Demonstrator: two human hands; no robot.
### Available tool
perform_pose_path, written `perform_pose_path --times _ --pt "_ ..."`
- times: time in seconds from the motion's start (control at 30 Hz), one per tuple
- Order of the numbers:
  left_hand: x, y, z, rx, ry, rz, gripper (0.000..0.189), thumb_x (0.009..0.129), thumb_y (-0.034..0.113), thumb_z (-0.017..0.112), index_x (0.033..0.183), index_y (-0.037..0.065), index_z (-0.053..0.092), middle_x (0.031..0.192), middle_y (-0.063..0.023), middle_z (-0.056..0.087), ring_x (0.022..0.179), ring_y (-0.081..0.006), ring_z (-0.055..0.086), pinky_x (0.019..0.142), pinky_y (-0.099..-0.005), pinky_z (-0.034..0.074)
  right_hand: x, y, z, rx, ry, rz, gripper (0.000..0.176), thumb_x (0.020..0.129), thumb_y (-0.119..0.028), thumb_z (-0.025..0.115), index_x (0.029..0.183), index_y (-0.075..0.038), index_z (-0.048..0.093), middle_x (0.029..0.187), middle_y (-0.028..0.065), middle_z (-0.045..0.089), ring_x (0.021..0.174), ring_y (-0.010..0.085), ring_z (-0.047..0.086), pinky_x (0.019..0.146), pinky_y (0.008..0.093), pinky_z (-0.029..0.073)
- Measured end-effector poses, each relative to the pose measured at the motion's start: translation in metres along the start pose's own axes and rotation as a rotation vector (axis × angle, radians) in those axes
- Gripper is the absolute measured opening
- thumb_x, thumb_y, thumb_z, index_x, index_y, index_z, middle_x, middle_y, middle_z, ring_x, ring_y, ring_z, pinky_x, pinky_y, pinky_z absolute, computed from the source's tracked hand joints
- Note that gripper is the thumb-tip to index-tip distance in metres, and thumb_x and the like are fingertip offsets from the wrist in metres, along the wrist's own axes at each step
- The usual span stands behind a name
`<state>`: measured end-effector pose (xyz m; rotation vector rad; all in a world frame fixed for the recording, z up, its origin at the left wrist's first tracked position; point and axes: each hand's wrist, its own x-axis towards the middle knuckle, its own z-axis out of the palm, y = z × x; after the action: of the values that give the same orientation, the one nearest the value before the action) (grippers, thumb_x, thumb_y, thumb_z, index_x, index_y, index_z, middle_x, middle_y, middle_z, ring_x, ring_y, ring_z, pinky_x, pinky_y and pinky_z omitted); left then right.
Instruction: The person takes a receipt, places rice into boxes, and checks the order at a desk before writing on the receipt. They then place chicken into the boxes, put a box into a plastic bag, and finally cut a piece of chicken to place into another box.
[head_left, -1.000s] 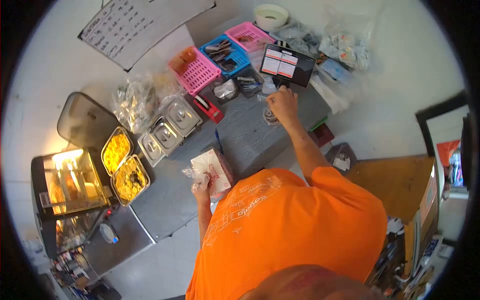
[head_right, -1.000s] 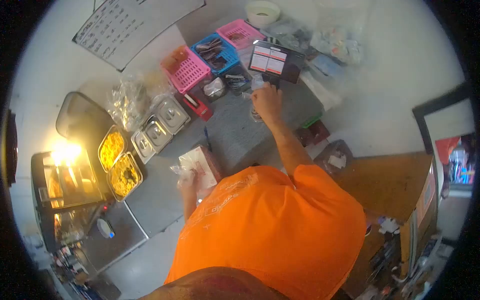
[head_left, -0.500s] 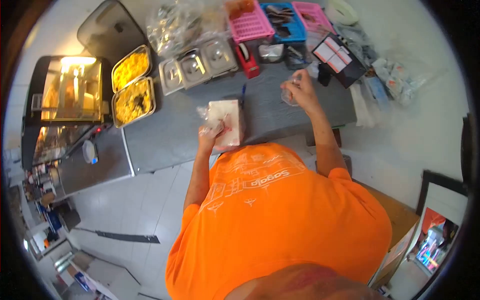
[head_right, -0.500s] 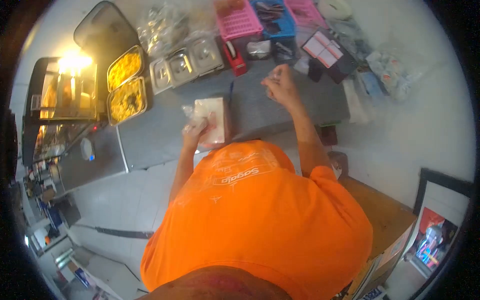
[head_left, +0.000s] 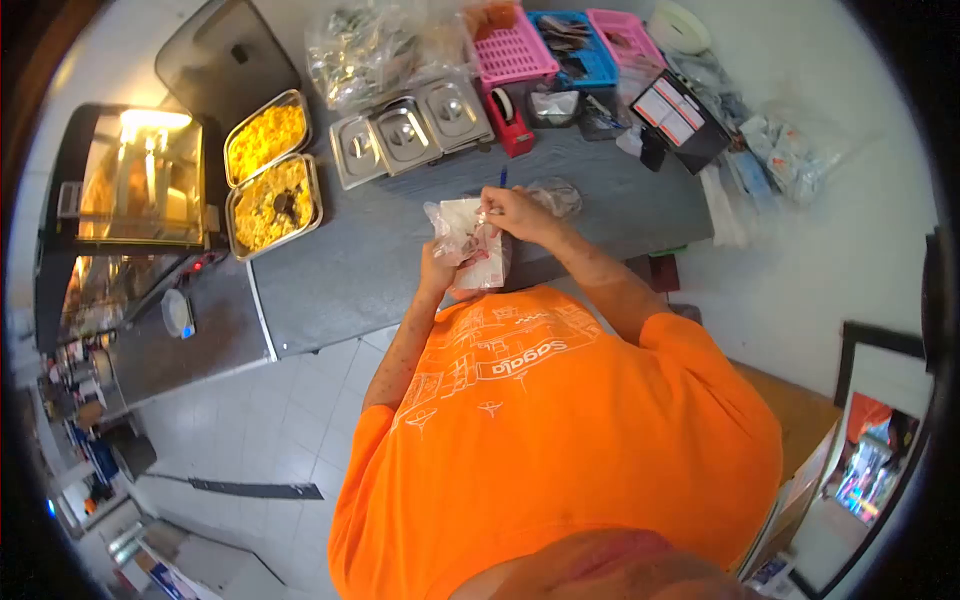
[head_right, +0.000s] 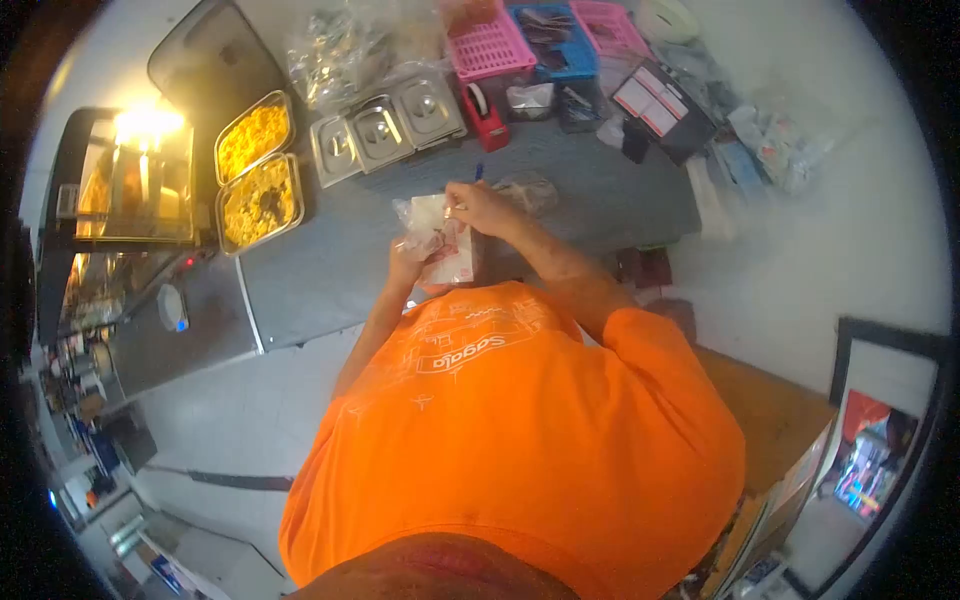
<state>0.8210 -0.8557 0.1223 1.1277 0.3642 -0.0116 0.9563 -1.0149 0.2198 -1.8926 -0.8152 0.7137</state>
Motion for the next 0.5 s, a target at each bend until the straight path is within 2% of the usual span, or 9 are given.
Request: perform_pose_path --times 0.03,0.1,0.13,0.2,0.27,0.3,0.33,0.37,0.5 --pt "0.001 -0.003 -0.005 0.028 -0.011 0.006 0.021 0.084 0.009 0.064 0.099 -0.006 0.063 0.090 -0.0135 0.067 0.076 -0.0222 0.069 0.063 -0.0283 0.057 -0.001 -0.006 0.003 -0.003 0.030 0.016 0.008 0.082 -0.007 0.057 0.086 -0.002 0.052 0.074 0.0156 0.064 0.077 0.0245 0.069 0.054 0.0344 0.050" --pt "0.005 0.000 -0.001 0.058 -0.053 0.009 0.021 0.085 0.009 0.064 0.100 -0.006 0.063 0.090 -0.0138 0.067 0.077 -0.0225 0.069 0.062 -0.0284 0.057 0.000 -0.012 0.003 -0.198 -0.046 0.080 0.011 0.079 -0.010 0.060 0.087 -0.003 0.057 0.075 0.0158 0.065 0.073 0.0272 0.068 0.056 0.0378 0.050" --pt "0.001 0.008 0.003 0.011 -0.047 -0.049 0.022 0.085 0.011 0.064 0.100 -0.006 0.063 0.089 -0.0137 0.067 0.077 -0.0222 0.069 0.063 -0.0280 0.057 0.005 0.032 0.022 -0.445 0.109 -0.163 0.013 0.076 -0.012 0.060 0.087 -0.005 0.061 0.074 0.0152 0.065 0.070 0.0289 0.067 0.059 0.0404 0.050" --pt "-0.007 0.026 0.010 -0.029 -0.051 -0.119 0.022 0.086 0.012 0.063 0.100 -0.005 0.063 0.089 -0.0135 0.067 0.078 -0.0219 0.069 0.063 -0.0276 0.056 0.004 0.027 0.025 -0.492 0.076 -0.129 0.012 0.076 -0.012 0.059 0.086 -0.006 0.061 0.075 0.0143 0.065 0.070 0.0287 0.066 0.061 0.0410 0.050" --pt "-0.009 0.043 0.018 0.262 -0.065 -0.053 0.024 0.086 0.015 0.063 0.101 -0.004 0.062 0.089 -0.0131 0.068 0.079 -0.0208 0.069 0.062 -0.0253 0.055 0.002 0.011 0.024 -0.541 0.042 -0.104 0.011 0.076 -0.013 0.058 0.085 -0.006 0.061 0.075 0.0133 0.065 0.070 0.0285 0.066 0.062 0.0416 0.050" --pt "-0.006 0.041 0.017 0.265 -0.079 -0.055 0.024 0.086 0.015 0.063 0.101 -0.004 0.062 0.089 -0.0131 0.068 0.079 -0.0208 0.069 0.062 -0.0253 0.055 -0.003 0.001 0.025 -0.707 0.082 -0.165 0.010 0.077 -0.014 0.058 0.084 -0.008 0.062 0.075 0.0124 0.065 0.072 0.0285 0.066 0.064 0.0426 0.050" --pt "-0.005 0.038 0.017 0.143 -0.063 -0.139 0.025 0.087 0.017 0.063 0.102 -0.002 0.062 0.089 -0.0124 0.068 0.079 -0.0204 0.069 0.062 -0.0242 0.055 -0.009 -0.005 0.028 -0.872 0.118 -0.222 0.010 0.077 -0.015 0.057 0.082 -0.009 0.062 0.075 0.0114 0.065 0.074 0.0284 0.066 0.066 0.0436 0.050" --pt "-0.005 0.036 0.015 0.021 -0.044 -0.224 0.026 0.087 0.020 0.063 0.103 -0.001 0.061 0.089 -0.0116 0.068 0.080 -0.0200 0.069 0.061 -0.0231 0.054 -0.011 -0.002 0.033 -0.871 0.125 -0.210 0.010 0.077 -0.015 0.057 0.082 -0.009 0.062 0.075 0.0114 0.065 0.074 0.0284 0.066 0.066 0.0436 0.050" --pt "-0.001 0.042 0.013 0.162 -0.098 -0.279 0.026 0.089 0.024 0.061 0.105 0.003 0.061 0.091 -0.0101 0.069 0.076 -0.0174 0.068 0.059 -0.0227 0.053 -0.019 0.003 0.044 -0.942 0.090 -0.137 0.010 0.076 -0.016 0.058 0.080 -0.009 0.064 0.075 0.0106 0.065 0.075 0.0286 0.066 0.067 0.0433 0.051"
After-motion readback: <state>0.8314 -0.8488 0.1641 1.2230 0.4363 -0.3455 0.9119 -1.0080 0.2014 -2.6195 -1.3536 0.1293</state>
